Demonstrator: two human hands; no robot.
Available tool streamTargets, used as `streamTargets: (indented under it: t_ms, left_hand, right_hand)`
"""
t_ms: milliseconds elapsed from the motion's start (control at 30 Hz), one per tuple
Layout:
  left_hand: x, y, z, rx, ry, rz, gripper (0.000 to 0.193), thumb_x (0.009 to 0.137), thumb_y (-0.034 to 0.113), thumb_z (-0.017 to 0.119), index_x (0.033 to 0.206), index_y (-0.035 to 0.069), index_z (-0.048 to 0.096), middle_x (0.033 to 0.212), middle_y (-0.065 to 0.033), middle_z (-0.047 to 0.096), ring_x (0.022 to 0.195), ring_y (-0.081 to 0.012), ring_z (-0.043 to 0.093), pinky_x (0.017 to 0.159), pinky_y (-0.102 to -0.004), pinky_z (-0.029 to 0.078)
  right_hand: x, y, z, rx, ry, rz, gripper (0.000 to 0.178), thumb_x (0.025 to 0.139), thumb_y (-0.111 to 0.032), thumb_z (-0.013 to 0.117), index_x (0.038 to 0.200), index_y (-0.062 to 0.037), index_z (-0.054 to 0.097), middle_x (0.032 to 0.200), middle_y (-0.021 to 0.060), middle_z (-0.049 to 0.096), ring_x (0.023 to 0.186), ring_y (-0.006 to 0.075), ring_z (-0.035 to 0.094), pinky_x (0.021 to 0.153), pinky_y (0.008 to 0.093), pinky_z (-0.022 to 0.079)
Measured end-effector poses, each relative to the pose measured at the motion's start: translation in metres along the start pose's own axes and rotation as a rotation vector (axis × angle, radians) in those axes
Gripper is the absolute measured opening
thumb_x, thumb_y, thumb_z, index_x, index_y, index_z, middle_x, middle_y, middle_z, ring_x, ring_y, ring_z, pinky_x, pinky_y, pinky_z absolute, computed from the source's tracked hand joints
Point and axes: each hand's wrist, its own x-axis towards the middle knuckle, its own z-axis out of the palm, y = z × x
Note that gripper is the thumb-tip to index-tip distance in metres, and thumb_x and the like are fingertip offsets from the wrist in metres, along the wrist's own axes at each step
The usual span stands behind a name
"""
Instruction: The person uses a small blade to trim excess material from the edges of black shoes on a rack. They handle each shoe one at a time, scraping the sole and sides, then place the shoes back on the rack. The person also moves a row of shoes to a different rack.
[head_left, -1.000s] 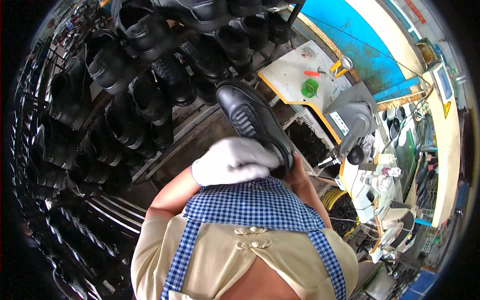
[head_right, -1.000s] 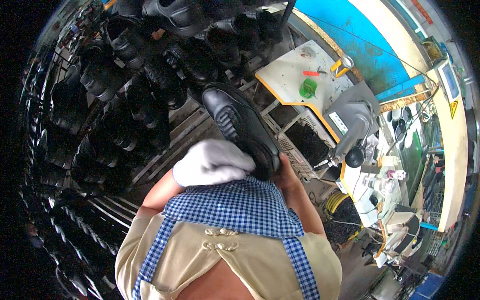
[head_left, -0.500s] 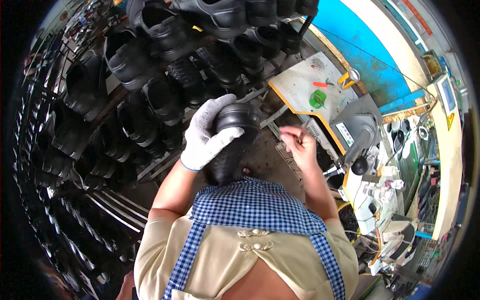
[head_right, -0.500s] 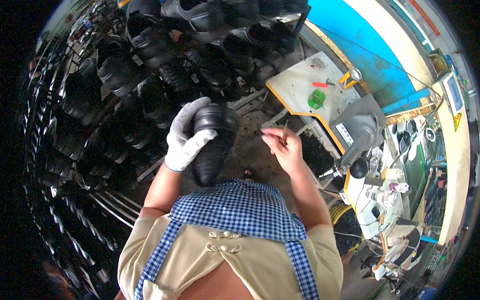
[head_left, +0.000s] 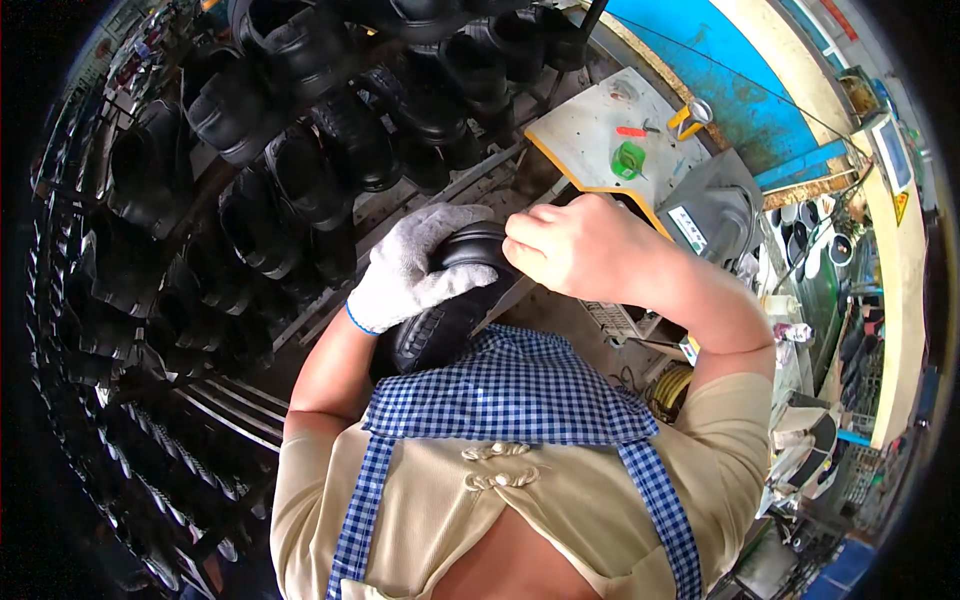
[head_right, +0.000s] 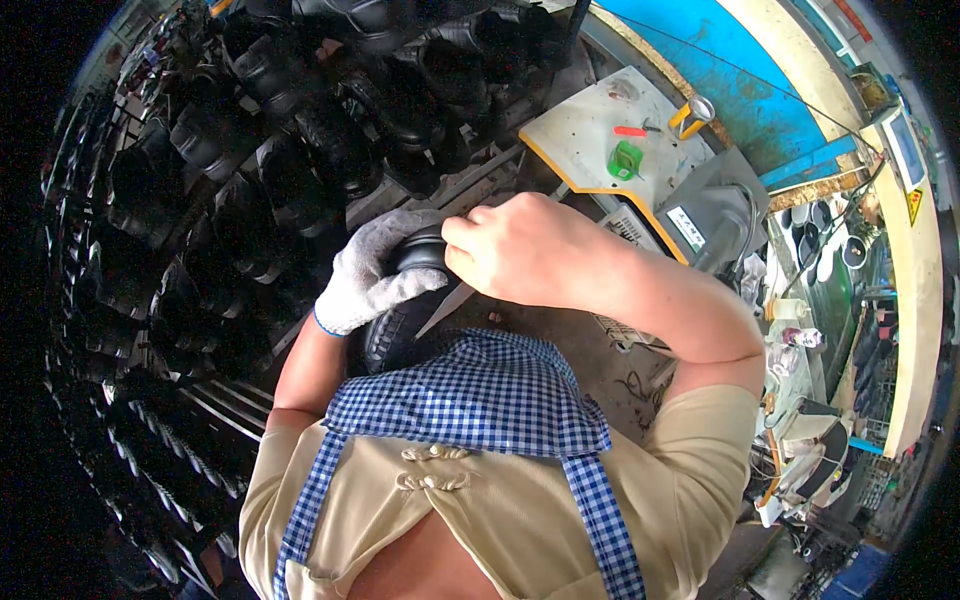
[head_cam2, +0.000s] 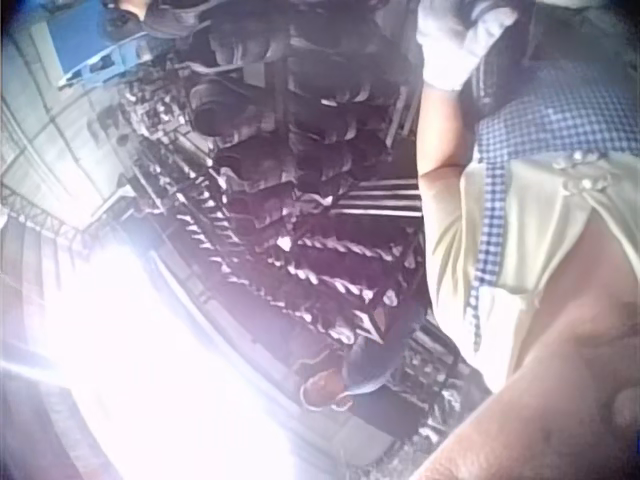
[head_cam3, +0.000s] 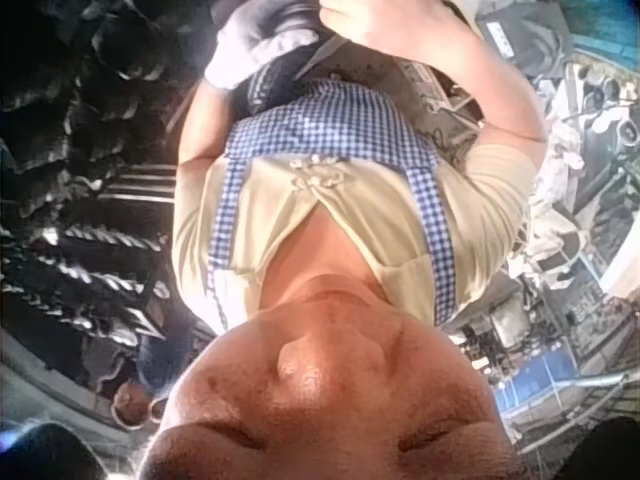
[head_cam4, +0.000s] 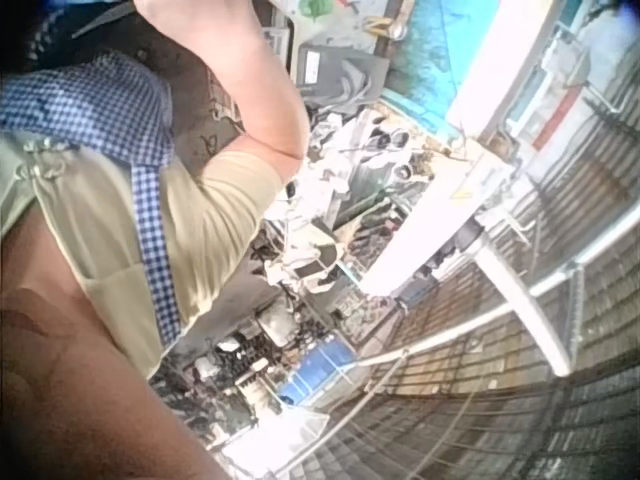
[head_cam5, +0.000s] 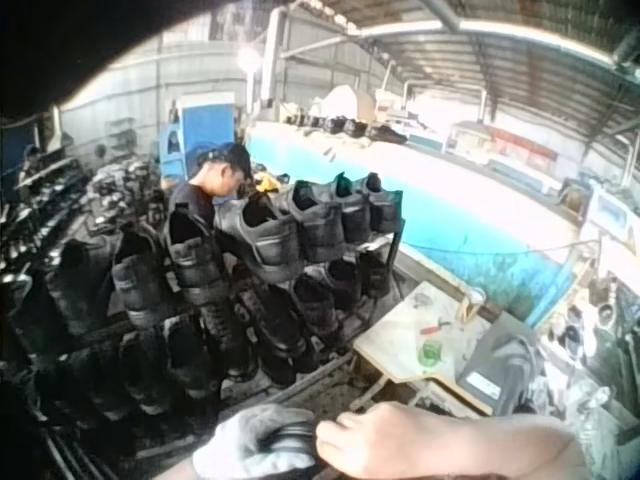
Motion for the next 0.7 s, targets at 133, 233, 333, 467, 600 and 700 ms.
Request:
streamTargets:
  t_ms: [133,233,333,467,600,700]
  left_hand:
    - [0.004,-0.003,0.0,0.068,-0.075,-0.008,0.057,0.076,0.036,0.081,0.117,0.002,0.063,0.105,-0.0154,0.066,0.096,-0.0284,0.064,0.085,-0.037,0.05]
    - [0.003,0.001,-0.001,-0.105,-0.094,-0.092,0.055,0.076,0.034,0.081,0.117,0.001,0.063,0.106,-0.0141,0.066,0.098,-0.0256,0.064,0.087,-0.0362,0.05]
    - [0.002,-0.007,0.001,-0.185,-0.098,-0.103,0.056,0.076,0.031,0.082,0.119,0.001,0.062,0.109,-0.0134,0.065,0.102,-0.0233,0.064,0.091,-0.0348,0.049]
    - [0.003,-0.01,0.001,-0.283,-0.113,-0.117,0.06,0.075,0.03,0.082,0.123,0.0,0.06,0.113,-0.0131,0.065,0.107,-0.0221,0.062,0.094,-0.0348,0.048]
    - [0.004,-0.016,-0.005,-0.35,-0.073,-0.157,0.066,0.07,0.028,0.083,0.124,-0.003,0.058,0.117,-0.012,0.062,0.112,-0.0225,0.058,0.101,-0.0352,0.043]
    - [0.01,-0.015,-0.008,-0.437,0.156,-0.111,0.063,0.075,0.024,0.079,0.127,-0.002,0.055,0.121,-0.0126,0.06,0.112,-0.0211,0.057,0.101,-0.0342,0.043]
  right_hand:
    - [0.004,0.005,0.011,0.005,-0.133,0.022,0.017,0.07,-0.012,0.068,0.074,-0.0064,0.053,0.077,0.0053,0.05,0.069,0.0184,0.061,0.051,0.0327,0.051]
    - [0.003,0.014,0.018,0.233,-0.043,0.047,0.02,0.069,-0.016,0.072,0.074,-0.005,0.056,0.078,0.0073,0.055,0.066,0.0221,0.065,0.054,0.0358,0.053]
    - [-0.006,0.015,0.035,0.586,0.112,0.216,0.026,0.064,-0.007,0.075,0.073,-0.005,0.05,0.073,0.0072,0.054,0.059,0.0231,0.06,0.052,0.0353,0.048]
    - [-0.019,0.009,0.056,0.902,0.303,0.379,0.022,0.067,0.003,0.068,0.075,-0.0046,0.049,0.068,0.0039,0.05,0.052,0.0148,0.049,0.05,0.0281,0.04]
    - [-0.05,-0.002,0.086,1.268,0.444,0.56,0.012,0.077,0.0,0.062,0.077,-0.0062,0.052,0.071,-0.0041,0.048,0.059,0.0033,0.042,0.05,0.0219,0.033]
    - [-0.085,-0.022,0.133,1.18,0.424,0.959,0.013,0.081,-0.012,0.066,0.083,-0.0059,0.055,0.074,-0.0042,0.055,0.064,0.0052,0.051,0.056,0.0235,0.039]
